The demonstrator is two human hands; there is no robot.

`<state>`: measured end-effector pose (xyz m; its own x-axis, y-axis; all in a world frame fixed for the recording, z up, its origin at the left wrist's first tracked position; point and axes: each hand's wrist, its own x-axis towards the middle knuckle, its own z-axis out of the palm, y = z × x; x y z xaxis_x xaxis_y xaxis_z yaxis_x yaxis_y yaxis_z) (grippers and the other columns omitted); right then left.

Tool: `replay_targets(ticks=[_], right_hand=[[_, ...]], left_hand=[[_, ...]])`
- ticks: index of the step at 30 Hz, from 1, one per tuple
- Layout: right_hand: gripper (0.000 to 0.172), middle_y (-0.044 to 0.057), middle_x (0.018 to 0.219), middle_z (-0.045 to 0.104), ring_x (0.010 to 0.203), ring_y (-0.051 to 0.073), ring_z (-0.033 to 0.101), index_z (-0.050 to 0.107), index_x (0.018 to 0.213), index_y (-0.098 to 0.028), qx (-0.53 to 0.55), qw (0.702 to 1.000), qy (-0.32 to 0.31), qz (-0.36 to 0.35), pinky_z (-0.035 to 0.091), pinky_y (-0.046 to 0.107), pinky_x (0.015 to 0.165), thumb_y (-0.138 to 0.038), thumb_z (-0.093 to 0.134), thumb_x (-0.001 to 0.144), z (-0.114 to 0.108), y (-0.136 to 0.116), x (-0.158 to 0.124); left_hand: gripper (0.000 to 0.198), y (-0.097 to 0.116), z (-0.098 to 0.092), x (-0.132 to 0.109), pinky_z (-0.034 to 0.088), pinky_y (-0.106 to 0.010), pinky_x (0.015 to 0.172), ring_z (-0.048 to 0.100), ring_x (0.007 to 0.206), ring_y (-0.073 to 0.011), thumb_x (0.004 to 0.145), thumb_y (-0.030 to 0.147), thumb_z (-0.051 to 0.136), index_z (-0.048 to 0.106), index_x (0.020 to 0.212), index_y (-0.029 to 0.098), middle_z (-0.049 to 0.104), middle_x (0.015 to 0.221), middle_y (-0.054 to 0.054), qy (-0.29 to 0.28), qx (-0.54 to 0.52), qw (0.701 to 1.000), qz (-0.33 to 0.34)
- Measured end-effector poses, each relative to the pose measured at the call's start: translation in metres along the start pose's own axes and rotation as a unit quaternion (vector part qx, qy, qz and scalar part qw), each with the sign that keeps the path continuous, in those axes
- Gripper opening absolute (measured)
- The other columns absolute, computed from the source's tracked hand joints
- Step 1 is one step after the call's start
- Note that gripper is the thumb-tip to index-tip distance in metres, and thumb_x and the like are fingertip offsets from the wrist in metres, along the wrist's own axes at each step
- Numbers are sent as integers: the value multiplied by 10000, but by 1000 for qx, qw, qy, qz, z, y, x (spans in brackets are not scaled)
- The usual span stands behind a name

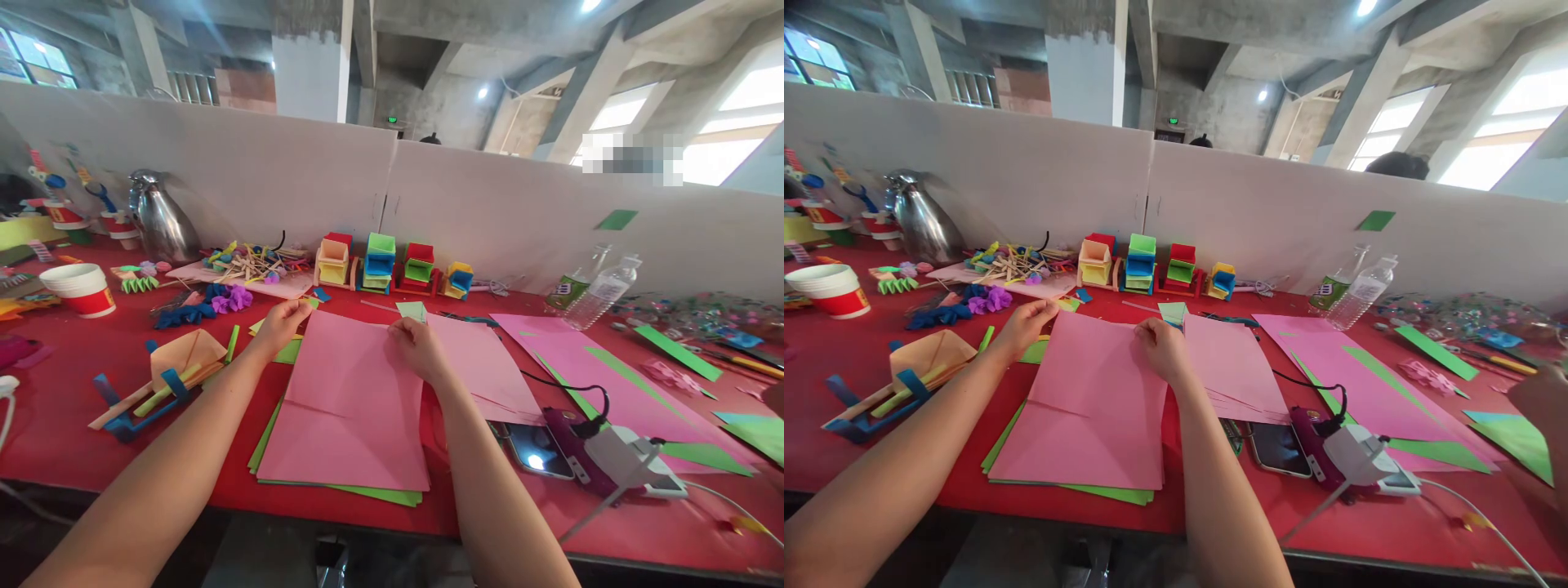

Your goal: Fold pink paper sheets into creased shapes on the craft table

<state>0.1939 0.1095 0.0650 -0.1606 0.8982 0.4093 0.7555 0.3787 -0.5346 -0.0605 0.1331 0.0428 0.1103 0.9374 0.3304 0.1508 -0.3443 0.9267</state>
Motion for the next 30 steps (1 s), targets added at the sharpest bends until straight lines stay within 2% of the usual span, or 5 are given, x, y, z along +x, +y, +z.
replay_targets(ticks=[4, 7, 15, 25, 30], right_hand=[[183, 15, 706, 646, 626, 143, 558, 600, 767, -189, -11, 1000, 11, -2, 389, 244, 580, -271, 439, 799, 0, -2, 0], [157, 16, 749, 659, 697, 154, 565, 625, 774, -201, -39, 998, 23, -37, 371, 304, 750, -279, 490, 783, 0, -11, -3], [123, -16, 657, 615, 649, 123, 535, 553, 632, -193, -61, 988, 46, -136, 314, 288, 793, -177, 493, 738, 13, -47, -16], [117, -32, 614, 565, 599, 110, 492, 487, 576, -195, -12, 993, 28, -117, 339, 271, 749, -157, 458, 683, 17, -54, -17], [123, -37, 584, 534, 564, 100, 474, 468, 547, -190, 31, 994, 6, -102, 354, 240, 662, -159, 442, 663, 12, -43, -12]], left_hand=[[415, 3, 10, -4, 420, -259, 558, 528, 581, -144, 706, 556, 522, 540, 770, 147, 552, 634, -3, -31, -38, 998, -38], [331, 7, 24, -10, 366, -220, 506, 468, 528, -112, 671, 482, 604, 514, 680, 164, 497, 580, 34, -15, -31, 999, -41], [291, 28, 59, -31, 305, -206, 533, 374, 578, -94, 820, 382, 442, 480, 627, 168, 384, 586, 50, -51, 60, 993, 93], [151, 29, 57, -31, 343, -203, 579, 437, 608, -98, 790, 302, 498, 556, 743, 171, 500, 633, 44, -73, 46, 991, 98], [195, 27, 48, -26, 313, -200, 522, 394, 546, -89, 766, 348, 539, 576, 706, 166, 469, 570, 55, -42, 61, 994, 83]])
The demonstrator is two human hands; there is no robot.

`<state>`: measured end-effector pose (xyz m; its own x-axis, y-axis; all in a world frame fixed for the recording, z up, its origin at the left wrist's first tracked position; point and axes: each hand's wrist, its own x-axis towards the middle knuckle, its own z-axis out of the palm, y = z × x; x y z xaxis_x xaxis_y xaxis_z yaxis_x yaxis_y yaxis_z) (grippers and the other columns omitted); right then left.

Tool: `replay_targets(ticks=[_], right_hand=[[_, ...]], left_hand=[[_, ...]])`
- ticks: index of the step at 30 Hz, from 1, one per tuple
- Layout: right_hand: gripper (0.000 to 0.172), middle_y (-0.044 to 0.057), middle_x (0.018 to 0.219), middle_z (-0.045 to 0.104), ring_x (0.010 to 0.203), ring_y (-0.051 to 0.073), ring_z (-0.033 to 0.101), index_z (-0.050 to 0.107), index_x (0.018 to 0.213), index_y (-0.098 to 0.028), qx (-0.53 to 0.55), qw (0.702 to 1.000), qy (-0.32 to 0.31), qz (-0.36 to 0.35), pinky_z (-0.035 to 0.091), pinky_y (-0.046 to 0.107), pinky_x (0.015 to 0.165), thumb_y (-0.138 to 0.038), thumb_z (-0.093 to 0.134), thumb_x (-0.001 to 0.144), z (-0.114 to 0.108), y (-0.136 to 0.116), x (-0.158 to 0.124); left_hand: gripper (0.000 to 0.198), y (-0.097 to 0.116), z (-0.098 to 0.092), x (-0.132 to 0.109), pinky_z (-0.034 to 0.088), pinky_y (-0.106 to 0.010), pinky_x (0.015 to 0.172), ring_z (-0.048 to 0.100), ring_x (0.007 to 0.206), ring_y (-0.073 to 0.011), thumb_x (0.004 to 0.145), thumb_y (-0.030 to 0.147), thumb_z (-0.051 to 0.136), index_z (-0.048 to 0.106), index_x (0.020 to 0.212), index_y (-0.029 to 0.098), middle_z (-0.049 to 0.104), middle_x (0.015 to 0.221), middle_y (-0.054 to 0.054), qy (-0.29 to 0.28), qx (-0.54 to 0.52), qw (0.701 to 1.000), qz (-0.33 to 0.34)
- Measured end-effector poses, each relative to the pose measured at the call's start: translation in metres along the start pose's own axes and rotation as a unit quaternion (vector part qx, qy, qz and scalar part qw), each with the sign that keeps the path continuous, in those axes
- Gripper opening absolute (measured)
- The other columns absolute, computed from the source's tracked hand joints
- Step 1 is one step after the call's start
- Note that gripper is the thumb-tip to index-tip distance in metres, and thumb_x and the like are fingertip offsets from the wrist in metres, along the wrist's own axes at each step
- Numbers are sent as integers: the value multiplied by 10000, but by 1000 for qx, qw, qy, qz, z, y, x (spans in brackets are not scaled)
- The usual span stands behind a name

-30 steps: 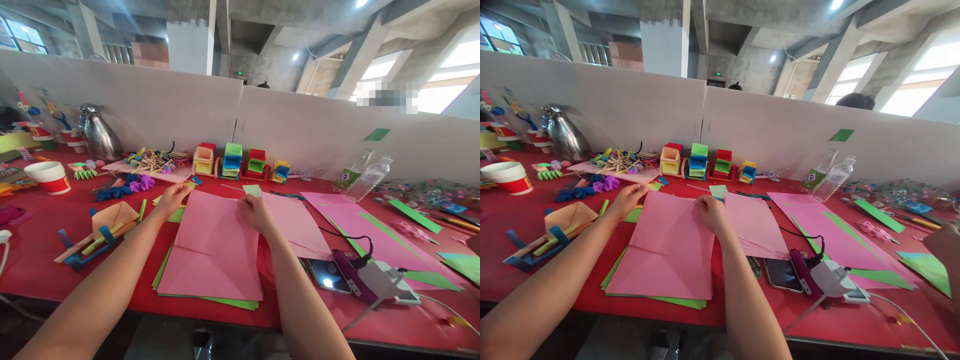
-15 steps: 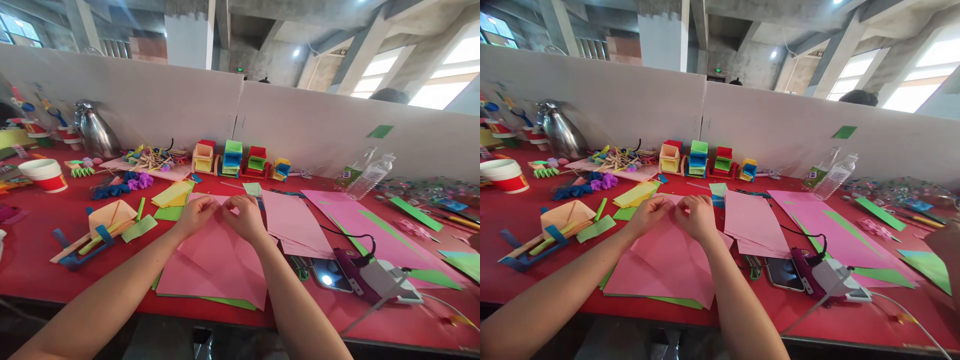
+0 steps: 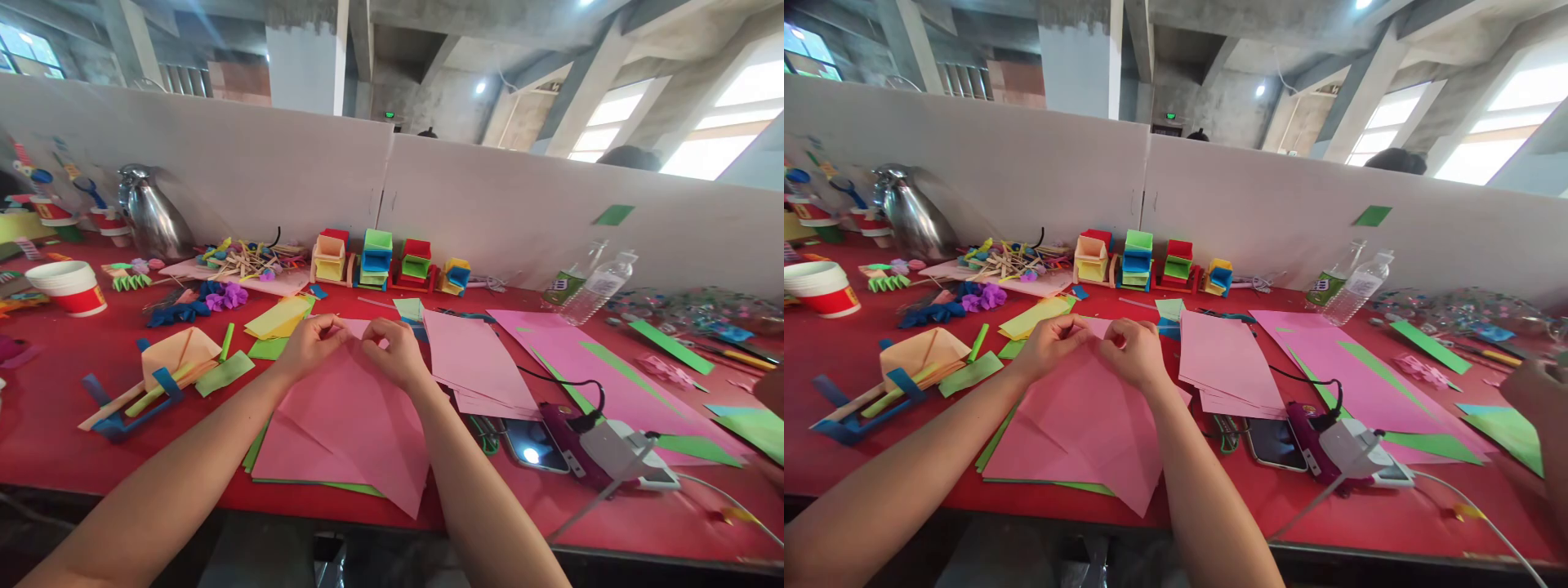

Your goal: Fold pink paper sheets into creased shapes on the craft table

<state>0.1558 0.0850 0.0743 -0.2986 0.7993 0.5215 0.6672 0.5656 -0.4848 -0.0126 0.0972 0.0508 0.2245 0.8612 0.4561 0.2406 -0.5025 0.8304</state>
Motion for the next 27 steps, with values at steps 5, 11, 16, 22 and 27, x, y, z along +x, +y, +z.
replay_targets(ticks=[5, 11, 16, 22, 27], right_hand=[[102, -28, 591, 551, 592, 111, 493, 496, 567, -190, -22, 998, -16, 53, 361, 229, 623, -192, 455, 660, -15, 21, 1], [94, -19, 532, 542, 558, 130, 490, 529, 557, -188, -67, 993, 5, 101, 370, 246, 586, -215, 504, 645, -26, 48, 2], [191, 39, 757, 625, 715, 172, 550, 604, 762, -180, -83, 989, 74, 95, 402, 292, 668, -320, 474, 767, -31, 58, 4], [348, 55, 1078, 605, 995, 216, 483, 562, 1088, -232, -141, 984, 59, -95, 326, 366, 882, -429, 505, 807, -2, 16, 0], [204, 9, 797, 659, 821, 159, 519, 620, 811, -211, -159, 978, 42, -131, 269, 344, 934, -283, 439, 869, 10, 4, -1]], left_hand=[[227, -21, -28, 12, 330, -207, 549, 435, 574, -98, 698, 390, 612, 606, 714, 164, 499, 590, 50, 117, -16, 992, -44], [273, -52, -66, 21, 343, -213, 510, 459, 523, -101, 624, 409, 655, 608, 685, 147, 524, 552, 43, 164, -64, 981, -85], [291, -52, -77, 22, 359, -217, 506, 452, 502, -97, 628, 432, 625, 567, 672, 151, 504, 548, 49, 199, -97, 972, -74], [198, -15, -22, 10, 333, -204, 554, 418, 559, -88, 685, 358, 630, 604, 677, 162, 498, 588, 48, 110, -67, 992, -6], [186, -4, -5, 3, 360, -204, 560, 450, 559, -89, 731, 341, 596, 589, 675, 164, 504, 590, 44, 71, -67, 995, 27]])
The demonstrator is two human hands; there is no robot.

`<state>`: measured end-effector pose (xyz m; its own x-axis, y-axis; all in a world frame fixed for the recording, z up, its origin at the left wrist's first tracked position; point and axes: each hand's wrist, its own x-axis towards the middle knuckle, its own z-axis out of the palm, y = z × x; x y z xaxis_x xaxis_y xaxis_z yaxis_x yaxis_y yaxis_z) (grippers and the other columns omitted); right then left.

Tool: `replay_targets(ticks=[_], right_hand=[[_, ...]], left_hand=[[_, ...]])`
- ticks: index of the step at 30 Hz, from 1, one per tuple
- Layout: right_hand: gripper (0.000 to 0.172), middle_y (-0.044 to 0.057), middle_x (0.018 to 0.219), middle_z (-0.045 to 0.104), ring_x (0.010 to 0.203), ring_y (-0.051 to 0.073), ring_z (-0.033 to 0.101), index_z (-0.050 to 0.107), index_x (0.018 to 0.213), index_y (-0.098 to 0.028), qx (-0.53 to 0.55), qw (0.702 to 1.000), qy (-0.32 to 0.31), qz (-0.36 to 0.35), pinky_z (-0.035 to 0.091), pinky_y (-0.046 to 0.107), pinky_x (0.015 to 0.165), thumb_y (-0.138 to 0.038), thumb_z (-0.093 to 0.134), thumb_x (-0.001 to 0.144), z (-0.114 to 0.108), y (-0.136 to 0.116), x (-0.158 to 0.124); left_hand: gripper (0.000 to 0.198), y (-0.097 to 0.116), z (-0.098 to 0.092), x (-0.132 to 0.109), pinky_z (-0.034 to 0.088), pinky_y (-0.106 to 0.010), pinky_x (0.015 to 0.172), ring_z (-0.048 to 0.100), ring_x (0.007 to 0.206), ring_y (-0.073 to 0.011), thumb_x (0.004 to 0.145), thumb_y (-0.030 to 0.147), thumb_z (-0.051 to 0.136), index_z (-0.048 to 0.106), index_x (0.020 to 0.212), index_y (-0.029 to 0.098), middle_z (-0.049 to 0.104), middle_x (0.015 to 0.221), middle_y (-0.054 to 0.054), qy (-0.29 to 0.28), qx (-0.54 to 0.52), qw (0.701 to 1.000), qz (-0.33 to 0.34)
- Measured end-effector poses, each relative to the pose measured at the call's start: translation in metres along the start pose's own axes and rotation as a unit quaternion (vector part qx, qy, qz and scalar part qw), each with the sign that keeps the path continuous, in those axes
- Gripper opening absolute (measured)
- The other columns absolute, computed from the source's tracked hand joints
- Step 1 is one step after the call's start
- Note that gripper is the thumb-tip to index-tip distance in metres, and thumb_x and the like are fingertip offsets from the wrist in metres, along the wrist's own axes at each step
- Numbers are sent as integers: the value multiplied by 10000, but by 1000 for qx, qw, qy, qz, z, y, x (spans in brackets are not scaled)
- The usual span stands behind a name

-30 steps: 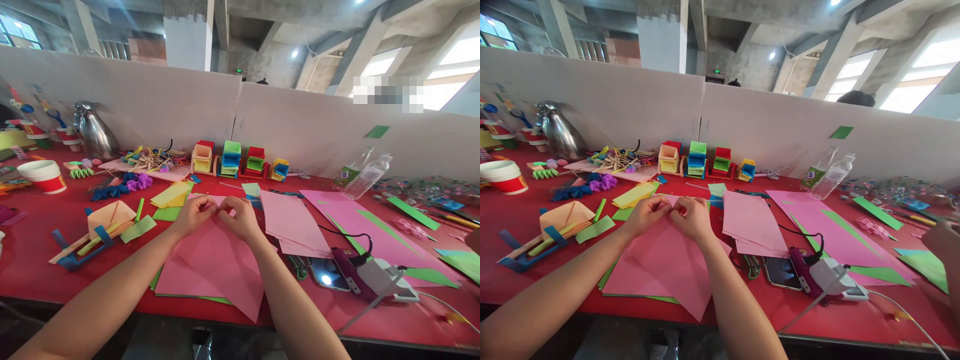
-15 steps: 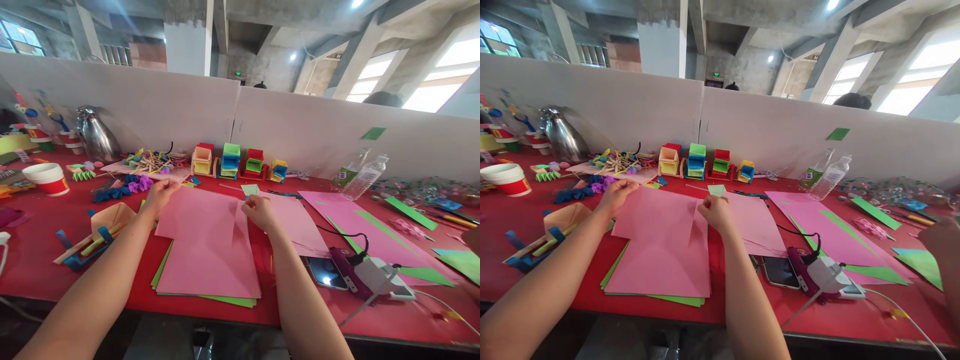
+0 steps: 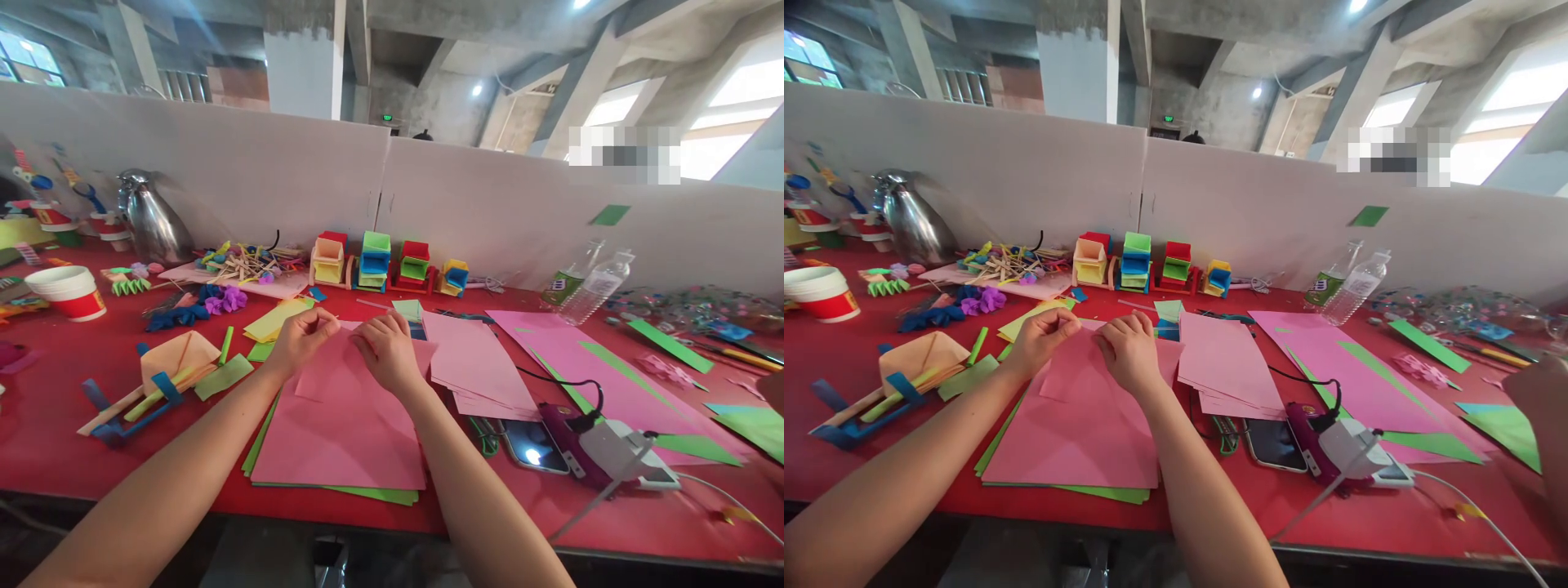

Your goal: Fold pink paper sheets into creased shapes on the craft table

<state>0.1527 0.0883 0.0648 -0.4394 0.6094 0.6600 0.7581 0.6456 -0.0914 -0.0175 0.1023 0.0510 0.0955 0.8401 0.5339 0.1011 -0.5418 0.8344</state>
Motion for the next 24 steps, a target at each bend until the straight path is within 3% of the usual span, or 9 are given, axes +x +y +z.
replay_targets(ticks=[3, 6, 9, 12, 14, 16, 19, 22, 24], right_hand=[[182, 2, 746, 657, 776, 155, 522, 621, 755, -208, -12, 1000, 4, 13, 281, 345, 918, -256, 473, 850, -3, 13, -1], [179, 11, 736, 652, 741, 159, 523, 625, 755, -205, -18, 997, 57, 57, 317, 356, 876, -236, 473, 844, -9, 26, -2], [179, 27, 804, 651, 773, 172, 527, 631, 851, -221, 1, 982, 177, 68, 357, 357, 824, -223, 453, 849, -16, 23, -4], [222, 36, 952, 642, 916, 187, 525, 616, 980, -255, 39, 967, 252, 10, 353, 369, 860, -185, 463, 835, -19, 3, -7], [261, 29, 1015, 632, 977, 191, 510, 605, 1019, -271, 65, 972, 222, -49, 348, 375, 886, -163, 481, 816, -16, -14, -7], [277, 17, 1027, 635, 990, 189, 502, 612, 1005, -271, 97, 980, 142, -97, 360, 373, 886, -138, 481, 800, -8, -24, -7], [306, 12, 988, 647, 952, 175, 515, 640, 925, -251, 162, 979, 28, -124, 386, 371, 873, -75, 452, 758, 8, -24, -5], [362, 24, 998, 643, 959, 173, 526, 650, 900, -231, 236, 966, -22, -105, 388, 377, 888, -20, 448, 687, 14, -11, -5], [384, 27, 1017, 640, 977, 171, 534, 650, 903, -228, 300, 949, -62, -80, 399, 365, 884, -5, 451, 662, 12, -4, -6]], left_hand=[[194, -7, -18, 8, 426, -229, 626, 528, 600, -107, 687, 349, 636, 595, 692, 159, 570, 627, 26, 58, -57, 996, -33], [254, -18, -38, 19, 454, -239, 665, 558, 578, -98, 625, 389, 678, 577, 703, 169, 578, 597, 43, 142, -141, 975, -99], [320, -29, -43, 22, 467, -250, 635, 586, 575, -118, 640, 475, 641, 563, 644, 164, 577, 562, 27, 123, -158, 966, -163], [450, -37, -35, 16, 467, -304, 529, 618, 556, -203, 692, 565, 542, 605, 639, 124, 626, 572, -76, 28, -162, 951, -262], [460, -39, -29, 11, 468, -338, 532, 633, 597, -248, 720, 548, 523, 635, 724, 101, 661, 648, -125, -70, -215, 915, -333], [420, -39, -29, 9, 473, -372, 620, 638, 709, -266, 755, 506, 499, 634, 841, 117, 681, 736, -108, -124, -281, 881, -359], [507, -39, -41, 10, 445, -416, 769, 599, 890, -281, 787, 563, 394, 607, 957, 135, 686, 840, -78, -104, -328, 880, -328], [668, -43, -58, 12, 424, -439, 824, 573, 961, -316, 740, 658, 362, 588, 1022, 96, 676, 914, -116, -101, -378, 863, -319], [507, -46, -63, 12, 453, -394, 778, 615, 878, -294, 746, 516, 490, 606, 994, 89, 687, 869, -118, -109, -382, 857, -328]])
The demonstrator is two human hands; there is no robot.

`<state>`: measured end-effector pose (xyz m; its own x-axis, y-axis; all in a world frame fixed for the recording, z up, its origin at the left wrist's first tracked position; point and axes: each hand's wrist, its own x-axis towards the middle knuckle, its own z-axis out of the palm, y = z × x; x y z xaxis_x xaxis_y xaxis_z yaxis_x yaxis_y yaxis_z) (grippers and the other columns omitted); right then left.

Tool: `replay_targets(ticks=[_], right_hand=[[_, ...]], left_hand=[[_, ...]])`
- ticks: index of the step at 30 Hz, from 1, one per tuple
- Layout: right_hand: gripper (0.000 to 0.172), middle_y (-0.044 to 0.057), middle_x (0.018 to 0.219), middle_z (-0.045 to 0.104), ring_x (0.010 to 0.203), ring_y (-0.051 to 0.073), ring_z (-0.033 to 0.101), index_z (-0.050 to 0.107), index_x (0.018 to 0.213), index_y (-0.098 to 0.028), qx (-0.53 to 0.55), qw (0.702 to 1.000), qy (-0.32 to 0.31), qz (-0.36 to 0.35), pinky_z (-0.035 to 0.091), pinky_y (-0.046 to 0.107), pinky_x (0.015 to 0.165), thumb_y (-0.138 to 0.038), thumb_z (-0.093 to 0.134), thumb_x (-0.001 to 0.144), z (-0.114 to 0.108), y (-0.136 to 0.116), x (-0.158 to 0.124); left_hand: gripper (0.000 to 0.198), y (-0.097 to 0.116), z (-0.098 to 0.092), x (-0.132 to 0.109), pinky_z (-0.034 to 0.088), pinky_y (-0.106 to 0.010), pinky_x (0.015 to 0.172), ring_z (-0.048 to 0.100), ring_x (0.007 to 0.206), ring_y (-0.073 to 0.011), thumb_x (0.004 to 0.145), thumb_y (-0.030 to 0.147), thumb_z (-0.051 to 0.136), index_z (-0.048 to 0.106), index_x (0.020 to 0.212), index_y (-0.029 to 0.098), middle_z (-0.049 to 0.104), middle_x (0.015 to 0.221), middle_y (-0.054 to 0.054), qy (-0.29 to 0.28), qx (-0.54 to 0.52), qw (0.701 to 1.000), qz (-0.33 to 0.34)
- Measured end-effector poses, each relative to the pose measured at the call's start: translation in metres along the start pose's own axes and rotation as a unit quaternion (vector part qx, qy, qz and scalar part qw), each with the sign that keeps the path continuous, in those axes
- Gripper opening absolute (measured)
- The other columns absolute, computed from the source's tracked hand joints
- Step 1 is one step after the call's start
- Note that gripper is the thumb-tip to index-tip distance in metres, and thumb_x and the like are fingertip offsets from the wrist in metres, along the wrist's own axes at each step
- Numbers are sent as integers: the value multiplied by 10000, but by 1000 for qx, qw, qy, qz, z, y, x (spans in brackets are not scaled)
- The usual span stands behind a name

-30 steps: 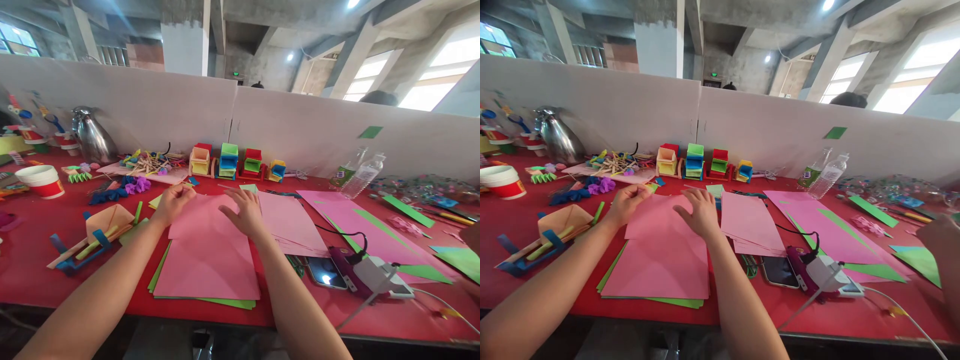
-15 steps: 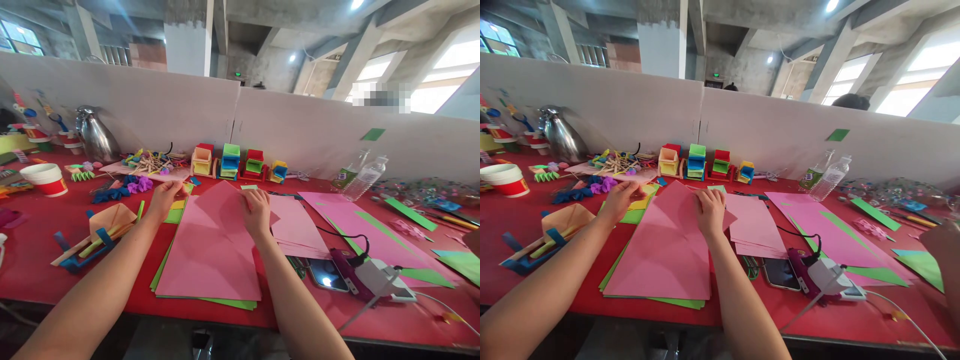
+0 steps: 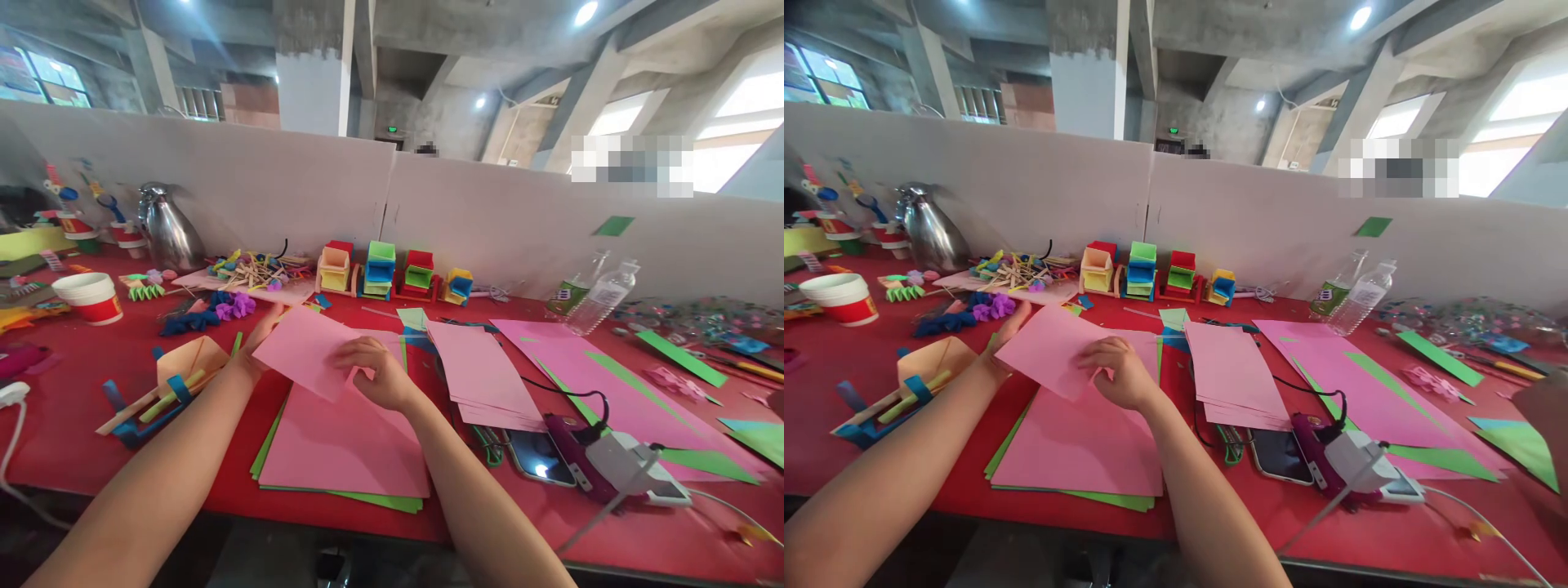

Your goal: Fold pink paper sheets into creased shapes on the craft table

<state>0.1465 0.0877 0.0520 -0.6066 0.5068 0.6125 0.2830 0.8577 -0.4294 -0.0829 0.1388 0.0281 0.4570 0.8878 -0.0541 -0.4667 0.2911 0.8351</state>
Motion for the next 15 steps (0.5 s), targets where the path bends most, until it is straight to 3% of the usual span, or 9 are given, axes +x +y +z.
replay_targets(ticks=[2, 4, 6, 9, 12, 15], right_hand=[[349, 32, 1006, 643, 975, 166, 546, 643, 910, -222, 60, 997, -7, 55, 420, 346, 861, -27, 459, 686, -2, 2, -2], [263, 49, 994, 635, 938, 166, 562, 624, 937, -207, 77, 988, 37, 130, 440, 338, 828, -105, 481, 741, -1, 5, -3], [217, 65, 991, 611, 877, 163, 576, 596, 974, -196, 67, 973, 97, 198, 458, 338, 790, -224, 514, 775, 3, 8, -4], [319, 81, 1042, 560, 882, 170, 569, 549, 1024, -200, 73, 951, 154, 258, 487, 316, 715, -366, 565, 752, 8, 11, -3], [404, 90, 1107, 528, 965, 189, 542, 504, 1066, -208, 110, 943, 160, 270, 497, 312, 709, -410, 591, 728, 6, 7, -1], [447, 100, 1120, 523, 1010, 202, 526, 484, 1081, -196, 149, 942, 136, 268, 499, 323, 733, -405, 617, 709, 4, -1, 0]], left_hand=[[282, -4, 3, 2, 476, -331, 687, 648, 740, -246, 719, 265, 581, 630, 940, 98, 696, 795, -97, -2, 22, 1000, -8], [240, -11, 16, 4, 476, -300, 629, 648, 678, -221, 685, 139, 595, 640, 919, 110, 696, 778, -84, -13, 33, 999, 1], [205, -19, 34, 6, 474, -284, 641, 645, 709, -208, 699, 137, 594, 646, 897, 122, 695, 801, -80, -23, 32, 999, 22], [190, -29, 57, 6, 470, -270, 676, 633, 768, -188, 731, 174, 599, 638, 916, 153, 685, 870, -67, -43, 22, 997, 61], [259, -33, 63, 5, 470, -291, 725, 618, 830, -190, 745, 227, 621, 609, 999, 178, 664, 950, -68, -64, 25, 995, 76], [329, -35, 59, 6, 465, -318, 757, 603, 873, -206, 708, 268, 673, 593, 1017, 187, 644, 986, -72, -67, 50, 991, 103]])
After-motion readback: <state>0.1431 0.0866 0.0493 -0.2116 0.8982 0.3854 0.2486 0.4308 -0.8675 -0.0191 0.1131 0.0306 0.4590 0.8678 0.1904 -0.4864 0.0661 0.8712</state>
